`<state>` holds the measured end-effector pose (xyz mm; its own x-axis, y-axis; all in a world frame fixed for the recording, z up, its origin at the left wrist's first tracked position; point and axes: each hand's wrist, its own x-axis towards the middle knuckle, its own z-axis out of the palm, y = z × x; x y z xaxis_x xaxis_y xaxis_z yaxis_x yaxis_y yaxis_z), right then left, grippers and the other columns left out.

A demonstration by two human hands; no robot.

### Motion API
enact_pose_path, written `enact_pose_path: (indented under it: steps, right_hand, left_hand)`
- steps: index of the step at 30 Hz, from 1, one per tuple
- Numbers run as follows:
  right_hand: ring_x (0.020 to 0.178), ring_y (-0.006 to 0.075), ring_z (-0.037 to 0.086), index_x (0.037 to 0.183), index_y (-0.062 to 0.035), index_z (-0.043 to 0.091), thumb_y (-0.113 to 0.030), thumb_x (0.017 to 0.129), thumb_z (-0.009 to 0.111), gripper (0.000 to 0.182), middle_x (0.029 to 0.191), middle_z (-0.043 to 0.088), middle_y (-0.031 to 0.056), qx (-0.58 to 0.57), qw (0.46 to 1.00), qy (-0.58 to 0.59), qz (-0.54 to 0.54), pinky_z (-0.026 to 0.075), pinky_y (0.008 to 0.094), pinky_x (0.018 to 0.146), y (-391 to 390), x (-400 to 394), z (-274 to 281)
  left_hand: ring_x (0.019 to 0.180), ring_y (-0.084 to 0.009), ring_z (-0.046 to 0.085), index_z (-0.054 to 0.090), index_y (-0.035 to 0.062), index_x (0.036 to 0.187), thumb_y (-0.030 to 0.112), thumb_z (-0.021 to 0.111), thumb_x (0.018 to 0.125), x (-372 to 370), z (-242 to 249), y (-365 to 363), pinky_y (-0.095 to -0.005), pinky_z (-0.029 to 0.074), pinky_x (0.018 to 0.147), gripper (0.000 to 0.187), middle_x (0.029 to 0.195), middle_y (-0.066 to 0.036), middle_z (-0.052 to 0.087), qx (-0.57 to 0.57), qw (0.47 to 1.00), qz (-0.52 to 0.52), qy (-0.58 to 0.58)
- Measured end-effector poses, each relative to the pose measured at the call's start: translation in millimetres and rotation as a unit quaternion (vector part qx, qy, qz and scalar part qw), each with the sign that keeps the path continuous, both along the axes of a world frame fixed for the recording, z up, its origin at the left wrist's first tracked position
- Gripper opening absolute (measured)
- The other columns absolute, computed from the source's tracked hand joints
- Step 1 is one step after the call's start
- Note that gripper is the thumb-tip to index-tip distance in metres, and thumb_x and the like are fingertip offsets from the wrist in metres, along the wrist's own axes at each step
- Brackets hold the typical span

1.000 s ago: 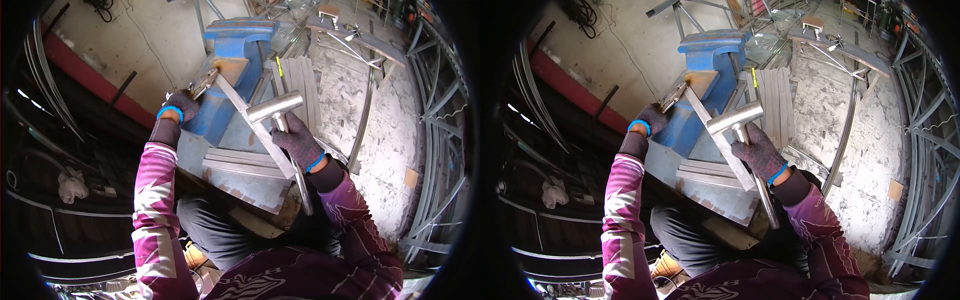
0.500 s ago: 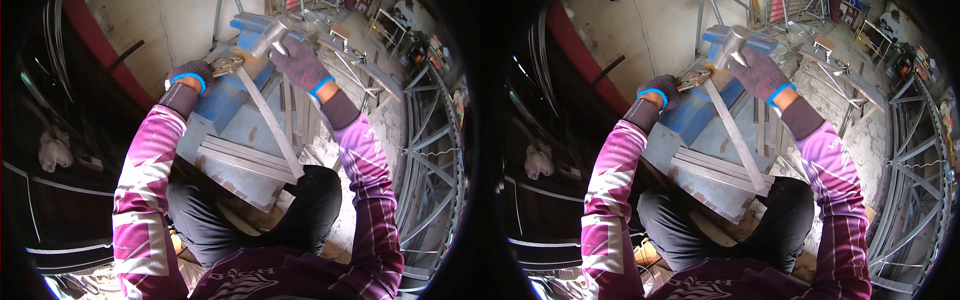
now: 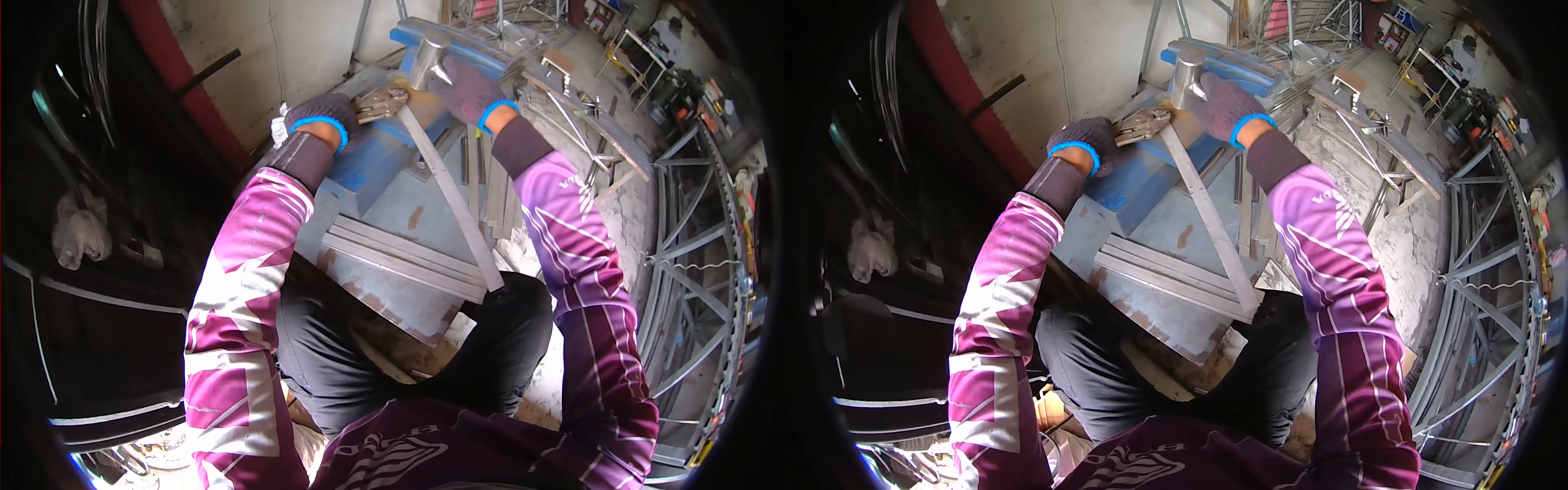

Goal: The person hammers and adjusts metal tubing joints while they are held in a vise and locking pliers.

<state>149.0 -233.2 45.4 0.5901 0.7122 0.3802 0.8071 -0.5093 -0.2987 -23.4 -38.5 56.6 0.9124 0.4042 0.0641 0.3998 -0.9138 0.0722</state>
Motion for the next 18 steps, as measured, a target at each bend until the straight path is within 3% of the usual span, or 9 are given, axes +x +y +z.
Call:
enact_pose_path:
  steps: [4,6,9,10,12,14,16,17,18]
  right_hand:
    - [0.119,0.0365,0.059,0.133,-0.0003,0.049,-0.018,0.086,0.070,0.055,0.128,0.060,0.0213,0.185,0.965,0.157,0.096,0.047,0.0435,0.100,-68.2,-41.7,-49.1]
    - [0.118,0.0281,0.059,0.137,-0.0002,0.047,-0.013,0.082,0.074,0.062,0.128,0.060,0.0156,0.201,0.915,0.349,0.020,0.046,0.0389,0.101,-92.2,-96.4,-42.2]
    - [0.061,0.0078,0.053,0.117,-0.0026,0.056,-0.010,0.077,0.078,0.046,0.086,0.062,0.0010,0.318,0.839,0.441,-0.005,0.045,0.0263,0.052,-102.2,-133.9,-67.4]
    - [0.061,0.0078,0.053,0.117,-0.0026,0.056,-0.010,0.077,0.078,0.046,0.086,0.062,0.0010,0.325,0.835,0.443,-0.010,0.045,0.0263,0.052,-103.5,-137.8,-69.0]
    - [0.089,0.0130,0.062,0.125,-0.0026,0.054,-0.010,0.075,0.081,0.057,0.106,0.063,0.0082,0.250,0.789,0.560,-0.041,0.054,0.0311,0.076,-103.0,-142.1,-70.5]
    - [0.085,0.0128,0.063,0.119,-0.0028,0.056,-0.010,0.074,0.081,0.052,0.104,0.063,0.0083,0.317,0.774,0.548,-0.030,0.054,0.0309,0.072,-89.4,-142.2,-88.6]
    - [0.088,0.0146,0.063,0.117,-0.0025,0.058,-0.010,0.072,0.081,0.052,0.103,0.064,0.0093,0.411,0.764,0.498,0.019,0.054,0.0317,0.075,-74.7,-143.8,-95.7]
    - [0.093,0.0175,0.062,0.119,-0.0023,0.057,-0.012,0.071,0.081,0.055,0.105,0.064,0.0090,0.416,0.775,0.475,0.036,0.053,0.0338,0.082,-69.6,-138.3,-107.8]
    - [0.097,0.0198,0.061,0.120,-0.0021,0.057,-0.013,0.071,0.079,0.055,0.106,0.064,0.0085,0.430,0.783,0.447,0.046,0.051,0.0356,0.088,-66.4,-140.9,-104.8]
  left_hand:
    - [0.109,-0.0353,0.067,0.067,0.0130,0.124,0.032,0.062,0.081,-3.1,-8.6,0.1,-0.0456,0.052,0.095,0.047,0.115,-0.017,0.071,-0.006,0.999,0.009,0.030]
    - [0.112,-0.0345,0.067,0.064,0.0132,0.128,0.035,0.060,0.083,0.9,-25.7,5.6,-0.0447,0.050,0.098,0.050,0.117,-0.015,0.071,-0.014,1.000,0.004,0.019]
    - [0.110,-0.0367,0.067,0.068,0.0096,0.121,0.030,0.060,0.082,-1.4,-19.5,-3.0,-0.0431,0.051,0.095,0.045,0.116,-0.017,0.071,-0.034,0.998,0.025,0.056]
    - [0.110,-0.0377,0.067,0.069,0.0081,0.120,0.029,0.060,0.082,0.0,-24.5,-1.1,-0.0437,0.052,0.094,0.044,0.116,-0.018,0.070,-0.036,0.998,0.027,0.049]
    - [0.109,-0.0389,0.066,0.069,0.0069,0.119,0.029,0.060,0.081,0.3,-31.4,0.0,-0.0448,0.052,0.094,0.044,0.116,-0.020,0.070,-0.014,0.999,0.024,0.041]
    - [0.109,-0.0402,0.066,0.069,0.0056,0.118,0.028,0.061,0.081,3.7,-33.5,1.3,-0.0458,0.053,0.093,0.044,0.115,-0.021,0.069,0.008,0.999,0.019,0.025]
    - [0.117,-0.0349,0.064,0.063,0.0213,0.129,0.029,0.058,0.078,6.4,-34.3,1.5,-0.0481,0.043,0.105,0.051,0.122,-0.010,0.070,0.031,0.996,0.052,0.063]
    - [0.109,-0.0419,0.065,0.070,0.0054,0.115,0.028,0.062,0.079,0.6,-36.1,0.5,-0.0464,0.053,0.094,0.043,0.115,-0.023,0.069,0.030,0.999,0.011,-0.010]
    - [0.110,-0.0422,0.065,0.070,0.0059,0.116,0.027,0.062,0.079,-2.7,-27.7,-7.8,-0.0462,0.053,0.094,0.043,0.114,-0.024,0.069,0.010,1.000,0.016,-0.009]
